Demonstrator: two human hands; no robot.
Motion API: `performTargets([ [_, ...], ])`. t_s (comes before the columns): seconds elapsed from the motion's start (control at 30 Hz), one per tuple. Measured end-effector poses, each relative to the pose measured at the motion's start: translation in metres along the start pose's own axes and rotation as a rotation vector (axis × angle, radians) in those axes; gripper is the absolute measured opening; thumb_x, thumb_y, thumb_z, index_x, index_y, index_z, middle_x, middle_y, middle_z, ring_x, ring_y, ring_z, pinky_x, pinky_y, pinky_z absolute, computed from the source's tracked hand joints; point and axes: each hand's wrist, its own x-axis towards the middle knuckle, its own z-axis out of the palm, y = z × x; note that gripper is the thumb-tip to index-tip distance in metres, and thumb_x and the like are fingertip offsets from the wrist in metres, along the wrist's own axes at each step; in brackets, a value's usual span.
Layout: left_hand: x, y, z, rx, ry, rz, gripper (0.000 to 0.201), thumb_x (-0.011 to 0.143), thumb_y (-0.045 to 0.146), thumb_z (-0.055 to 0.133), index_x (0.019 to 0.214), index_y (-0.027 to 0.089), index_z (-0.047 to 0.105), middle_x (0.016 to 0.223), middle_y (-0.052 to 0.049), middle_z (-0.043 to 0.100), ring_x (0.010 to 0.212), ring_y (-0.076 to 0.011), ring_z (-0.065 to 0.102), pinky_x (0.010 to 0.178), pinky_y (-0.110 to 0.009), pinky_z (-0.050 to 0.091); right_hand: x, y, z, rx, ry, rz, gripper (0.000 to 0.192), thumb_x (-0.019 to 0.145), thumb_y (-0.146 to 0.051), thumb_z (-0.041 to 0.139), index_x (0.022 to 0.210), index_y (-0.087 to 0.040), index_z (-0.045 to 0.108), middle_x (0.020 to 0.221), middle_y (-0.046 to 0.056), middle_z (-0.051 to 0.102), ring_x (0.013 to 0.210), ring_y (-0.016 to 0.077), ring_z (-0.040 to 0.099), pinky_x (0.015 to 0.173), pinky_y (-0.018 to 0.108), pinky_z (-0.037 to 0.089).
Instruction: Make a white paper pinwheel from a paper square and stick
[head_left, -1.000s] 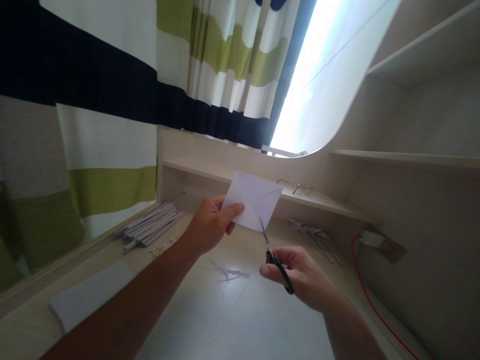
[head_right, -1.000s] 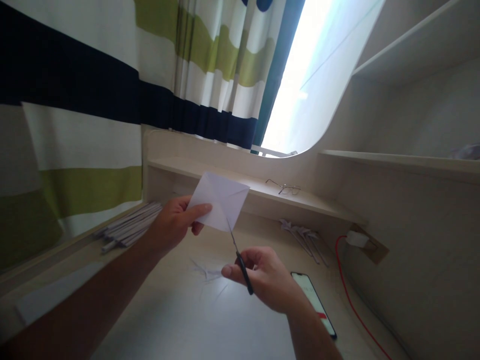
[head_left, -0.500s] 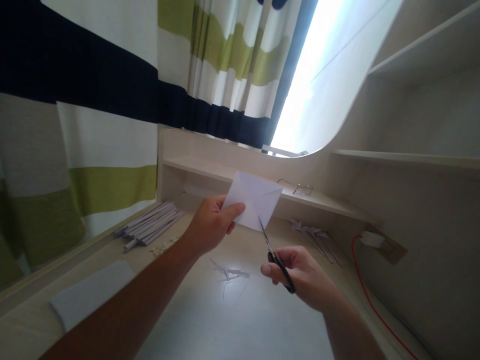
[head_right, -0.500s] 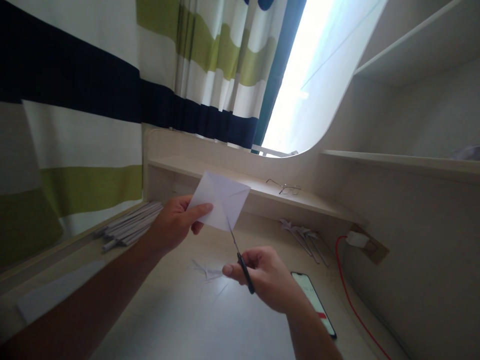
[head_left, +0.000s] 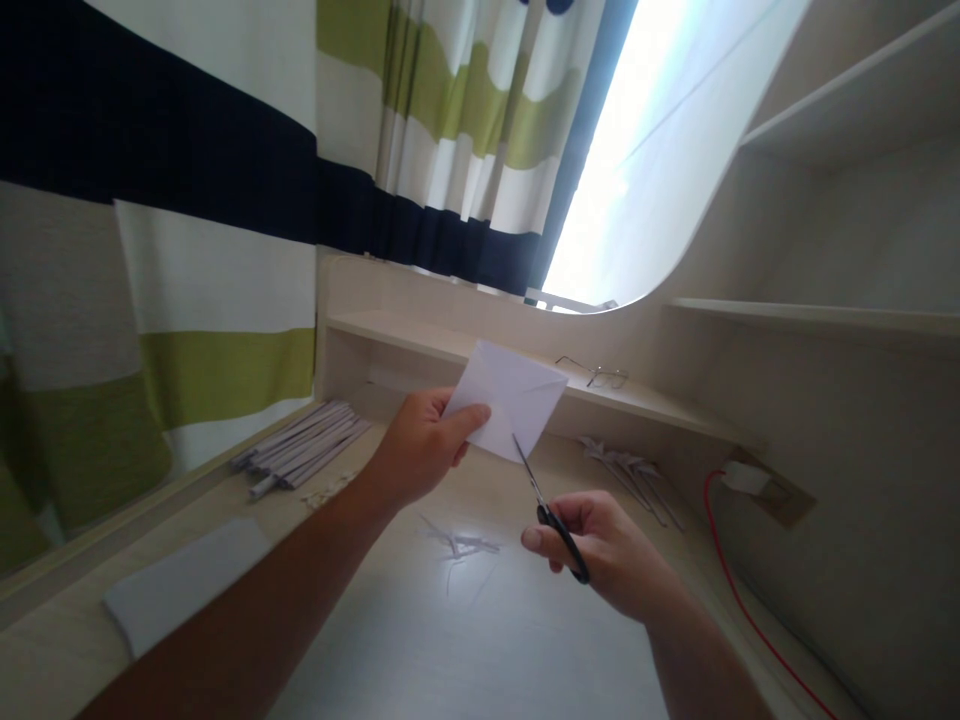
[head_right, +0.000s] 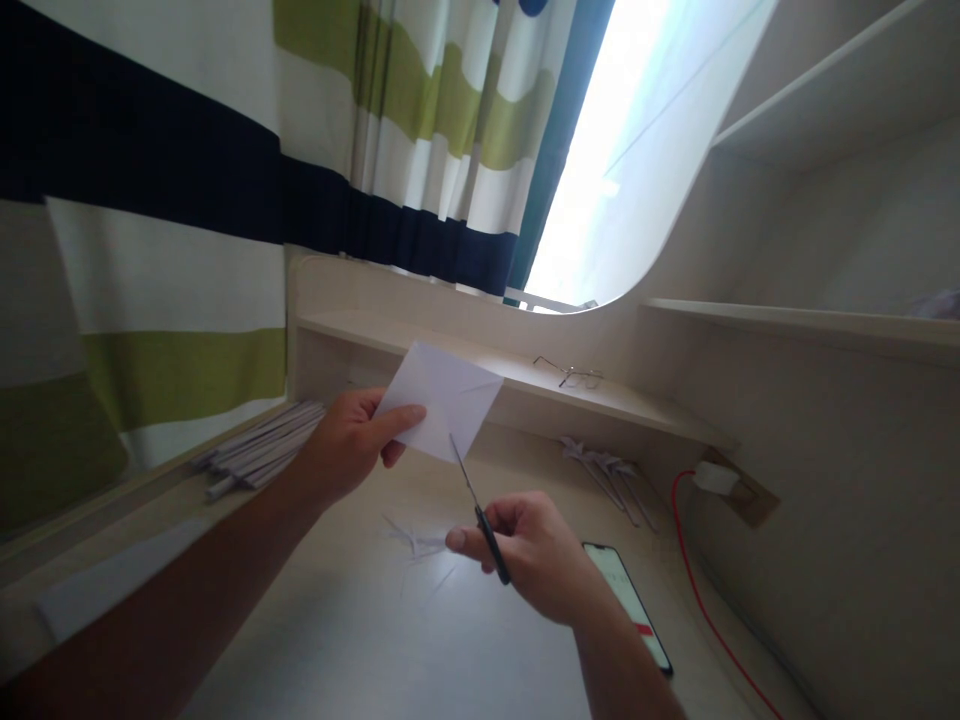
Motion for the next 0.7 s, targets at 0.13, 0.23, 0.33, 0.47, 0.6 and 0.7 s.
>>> performTargets([
  [0.13,-0.0001,-0.0009,-0.0013,0.007,0.0,0.006,0.036,0.086,0.034,0.062,0.055,0.018,0.052,0.045,0.005,0.049,0.044,-0.0095,0.042,0.045,-0.023,0.031,0.0003,0.0002,-0.0006,0.0,0.012,0.006,0.049,0.08,-0.059,0.075,0.062,-0.015,0.062,0.055,-0.003,0.052,0.052,0.0095,0.04,0.05,0.026,0.027],
  [0.23,0.0002,-0.0026,-0.0015,0.004,-0.004,0.009,0.036,0.086,0.034,0.062,0.055,0.018,0.052,0.045,0.005,0.049,0.043,-0.0095,0.042,0.045,-0.023,0.03,-0.0003,-0.0003,-0.0006,-0.004,0.027,0.012,0.049,0.079,-0.059,0.076,0.061,-0.015,0.061,0.054,-0.003,0.051,0.052,0.0094,0.038,0.049,0.026,0.026],
  [0.33,0.0011,-0.0043,-0.0011,-0.008,-0.005,0.009,0.035,0.086,0.034,0.062,0.056,0.018,0.053,0.045,0.005,0.049,0.042,-0.0096,0.042,0.045,-0.023,0.03,-0.0013,-0.0015,0.0001,-0.002,0.031,0.016,0.05,0.078,-0.059,0.076,0.06,-0.016,0.061,0.053,-0.003,0.05,0.051,0.0093,0.038,0.049,0.026,0.025],
  [0.47,0.0013,-0.0046,0.0002,-0.018,-0.026,0.01,0.035,0.085,0.035,0.062,0.056,0.018,0.052,0.045,0.005,0.049,0.043,-0.0098,0.043,0.045,-0.023,0.031,-0.0018,-0.0034,0.0009,0.008,0.034,0.007,0.049,0.078,-0.058,0.077,0.061,-0.015,0.061,0.054,-0.003,0.051,0.052,0.0095,0.039,0.05,0.026,0.025],
  [0.6,-0.0002,-0.0035,0.003,-0.032,-0.051,-0.013,0.034,0.085,0.034,0.062,0.057,0.018,0.053,0.045,0.005,0.048,0.043,-0.0096,0.042,0.045,-0.023,0.03,-0.0014,-0.0048,0.0007,0.022,0.03,0.011,0.048,0.079,-0.057,0.077,0.063,-0.015,0.061,0.056,-0.003,0.05,0.054,0.0097,0.039,0.05,0.026,0.026],
  [0.7,-0.0016,-0.0031,0.0051,-0.035,-0.061,-0.017,0.034,0.085,0.034,0.062,0.058,0.018,0.053,0.046,0.005,0.048,0.043,-0.0094,0.042,0.045,-0.022,0.03,-0.0014,-0.0059,0.0008,0.045,0.026,0.012,0.047,0.079,-0.057,0.076,0.065,-0.015,0.061,0.059,-0.003,0.05,0.055,0.0099,0.039,0.051,0.026,0.026],
])
